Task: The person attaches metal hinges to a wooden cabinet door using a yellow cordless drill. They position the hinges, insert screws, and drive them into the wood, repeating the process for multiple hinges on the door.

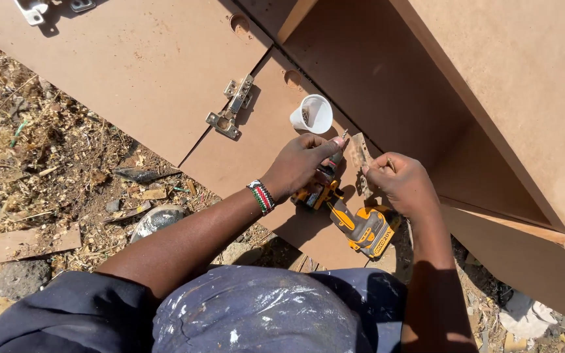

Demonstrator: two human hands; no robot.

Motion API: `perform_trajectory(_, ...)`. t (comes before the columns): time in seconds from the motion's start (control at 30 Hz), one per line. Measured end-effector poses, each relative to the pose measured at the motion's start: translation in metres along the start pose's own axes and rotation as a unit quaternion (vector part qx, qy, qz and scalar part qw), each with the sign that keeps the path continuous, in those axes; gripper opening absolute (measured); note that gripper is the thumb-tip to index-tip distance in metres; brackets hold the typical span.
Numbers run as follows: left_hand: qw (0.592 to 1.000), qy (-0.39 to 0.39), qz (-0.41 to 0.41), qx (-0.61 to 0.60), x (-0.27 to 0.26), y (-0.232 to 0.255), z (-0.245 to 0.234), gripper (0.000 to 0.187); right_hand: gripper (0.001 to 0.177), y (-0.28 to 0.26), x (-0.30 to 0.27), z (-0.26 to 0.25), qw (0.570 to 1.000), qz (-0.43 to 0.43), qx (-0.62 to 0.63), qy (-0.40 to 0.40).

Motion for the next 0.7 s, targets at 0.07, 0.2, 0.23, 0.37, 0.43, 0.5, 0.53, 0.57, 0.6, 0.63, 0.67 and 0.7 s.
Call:
perform_trajectory(0.07, 1.000, -0.008, -0.029, -0.002, -0.035, 0.009, -0.009, 0.058, 0.019, -0.043, -0.013, 0.031, 0.998, -0.026, -0.008, -0.051)
perform_trajectory(0.2, 0.999, 0.007, -0.047, -0.023, -0.035, -0.014, -0.036, 0.038, 0.029, -0.105, -0.035, 0.069, 0.994, -0.023, -0.032, -0.101)
perform_trajectory(0.23, 0.999, 0.008, -0.047, -0.026, -0.039, -0.019, -0.044, 0.038, 0.029, -0.109, -0.033, 0.071, 0.994, -0.024, -0.034, -0.104)
perform_trajectory(0.37, 0.989, 0.062, 0.014, -0.130, -0.042, -0.032, -0.076, 0.040, 0.048, -0.113, -0.022, 0.067, 1.000, 0.008, -0.019, 0.010)
perform_trajectory(0.43, 0.985, 0.064, 0.032, -0.158, -0.037, -0.035, -0.079, 0.037, 0.055, -0.100, -0.018, 0.074, 0.998, 0.036, -0.022, 0.046)
perform_trajectory(0.5, 0.985, 0.072, 0.086, -0.133, -0.035, -0.028, -0.079, 0.036, 0.079, -0.078, -0.014, 0.098, 0.998, 0.058, 0.031, 0.014)
perform_trajectory(0.53, 0.985, 0.069, 0.086, -0.134, -0.034, -0.029, -0.075, 0.036, 0.079, -0.094, -0.016, 0.098, 0.998, 0.059, 0.028, 0.016)
perform_trajectory(0.57, 0.984, 0.080, 0.114, -0.111, -0.036, -0.028, -0.073, 0.036, 0.070, -0.109, -0.020, 0.101, 0.995, 0.071, 0.066, 0.013)
perform_trajectory(0.6, 0.982, 0.091, 0.142, -0.088, -0.039, -0.027, -0.071, 0.037, 0.063, -0.124, -0.023, 0.105, 0.991, 0.084, 0.103, 0.010)
perform_trajectory(0.63, 0.982, 0.091, 0.141, -0.088, -0.046, -0.022, -0.070, 0.037, 0.063, -0.119, -0.021, 0.110, 0.991, 0.085, 0.103, 0.009)
perform_trajectory(0.67, 0.981, 0.091, 0.155, -0.073, -0.054, -0.015, -0.068, 0.036, 0.056, -0.114, -0.019, 0.114, 0.984, 0.078, 0.158, 0.027)
perform_trajectory(0.7, 0.979, 0.091, 0.171, -0.057, -0.063, -0.007, -0.066, 0.036, 0.053, -0.111, -0.016, 0.118, 0.973, 0.068, 0.214, 0.045)
Point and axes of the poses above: each hand's wrist, its own x-axis towards the middle knuckle, its own z-axis out of the palm, y = z × x, the point moved 6 cm from there along x, towards the middle knuckle, and after that the axes turned 15 degrees about -z, right-handed, at the moved point
